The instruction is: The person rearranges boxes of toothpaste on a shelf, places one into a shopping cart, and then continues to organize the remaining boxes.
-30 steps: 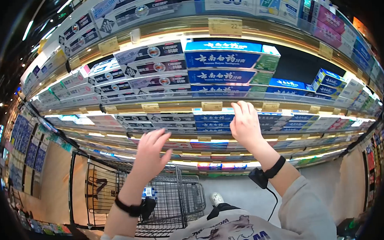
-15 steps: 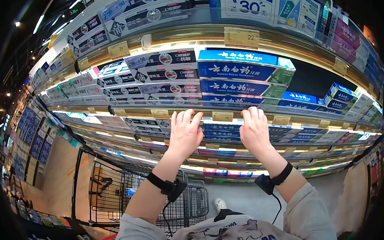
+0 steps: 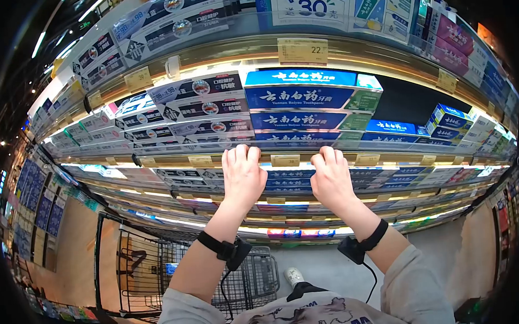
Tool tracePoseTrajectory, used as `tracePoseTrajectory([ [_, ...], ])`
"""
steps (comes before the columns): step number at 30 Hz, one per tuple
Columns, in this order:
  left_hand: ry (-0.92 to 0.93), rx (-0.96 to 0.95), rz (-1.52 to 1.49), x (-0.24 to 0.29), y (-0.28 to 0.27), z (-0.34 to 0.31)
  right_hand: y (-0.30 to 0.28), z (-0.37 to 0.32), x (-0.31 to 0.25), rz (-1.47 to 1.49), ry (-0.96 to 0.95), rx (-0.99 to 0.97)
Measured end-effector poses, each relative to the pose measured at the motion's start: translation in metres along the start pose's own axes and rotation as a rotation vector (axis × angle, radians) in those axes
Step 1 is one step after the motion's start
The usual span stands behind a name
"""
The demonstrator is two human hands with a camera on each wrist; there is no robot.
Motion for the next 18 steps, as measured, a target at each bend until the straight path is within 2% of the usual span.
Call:
tracePoseTrajectory([
  [2,-0.021,-0.035,0.007,-0.002,0.003,-0.003,0.000,-0.001,-0.001,0.005,-0.004,0.008],
  [4,0.079,-0.002,0.082,0.003,0.005,-0.008,0.000,-0.001,-0.001,0.008,0.000,0.011],
  [6,0.061,0.010,0.089,0.001,0.007,-0.009,0.001,0.000,-0.001,0.015,0.003,-0.009],
  [8,0.079,0.123,0.038,0.006,-0.001,-0.010,0.001,0.000,-0.001,0.012,0.015,-0.015],
  [10,0.045,0.052,0.075,0.005,-0.001,-0.012,0.003,-0.001,0.001,0.018,0.020,-0.028],
  [18,0.096,0.139,0.060,0.000,0.003,-0.022,0.002,-0.003,0.000,0.034,0.007,-0.002],
])
Point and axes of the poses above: each hand's wrist, its own z-axis towards the middle knuckle, its own y-axis out of the palm, x = y × z, the point moved 6 cm from there along z, towards the middle knuckle, and after that the axes turned 7 degrees about -z, right-handed, at the moved point
